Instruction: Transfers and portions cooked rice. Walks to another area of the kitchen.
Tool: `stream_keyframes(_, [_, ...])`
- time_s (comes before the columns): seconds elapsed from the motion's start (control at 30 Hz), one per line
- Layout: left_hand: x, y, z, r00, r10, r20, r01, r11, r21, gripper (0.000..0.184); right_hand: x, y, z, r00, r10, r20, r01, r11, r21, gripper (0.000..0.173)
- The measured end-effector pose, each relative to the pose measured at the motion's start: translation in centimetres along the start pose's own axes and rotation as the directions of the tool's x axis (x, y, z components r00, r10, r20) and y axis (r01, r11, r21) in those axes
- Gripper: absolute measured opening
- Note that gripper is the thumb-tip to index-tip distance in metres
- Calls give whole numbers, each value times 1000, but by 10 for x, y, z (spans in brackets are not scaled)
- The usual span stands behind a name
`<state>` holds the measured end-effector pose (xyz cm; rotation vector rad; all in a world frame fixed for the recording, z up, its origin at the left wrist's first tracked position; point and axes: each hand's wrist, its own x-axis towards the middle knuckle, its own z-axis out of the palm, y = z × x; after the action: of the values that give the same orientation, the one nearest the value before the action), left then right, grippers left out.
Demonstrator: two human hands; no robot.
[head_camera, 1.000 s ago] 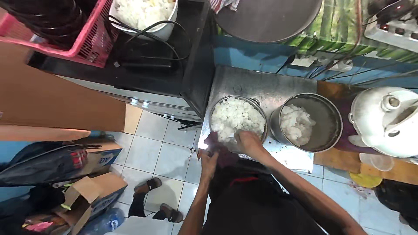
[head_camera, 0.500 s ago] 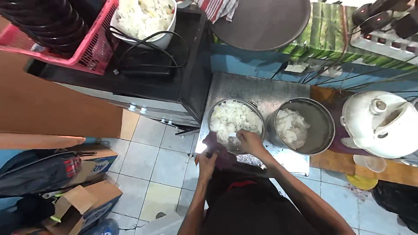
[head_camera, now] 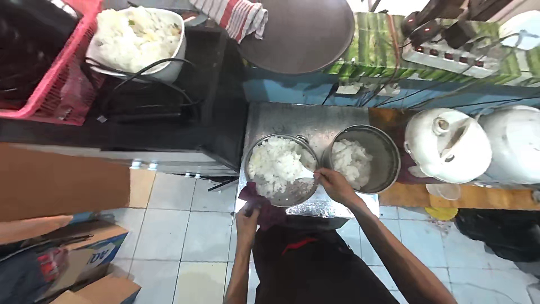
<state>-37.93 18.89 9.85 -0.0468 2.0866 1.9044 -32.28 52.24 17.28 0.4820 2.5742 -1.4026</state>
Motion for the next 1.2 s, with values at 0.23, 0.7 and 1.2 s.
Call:
stream_keyframes(0.23, [3,5,-4,1000,0,2,0,1000,21,11,-66,16,-75,961,16,-276,13,994,106,31])
stream_keyframes(0.7, [10,1,-8,1000,-11,-7,11,1000,21,12,-68,33,-121,901,307,-306,-434,623,-651,23])
stream_keyframes(1.2, [-4,-17,3,998,-59,-21,61,992,106,19,-64,-74,-88,990,-30,-140,-69,759,-648,35])
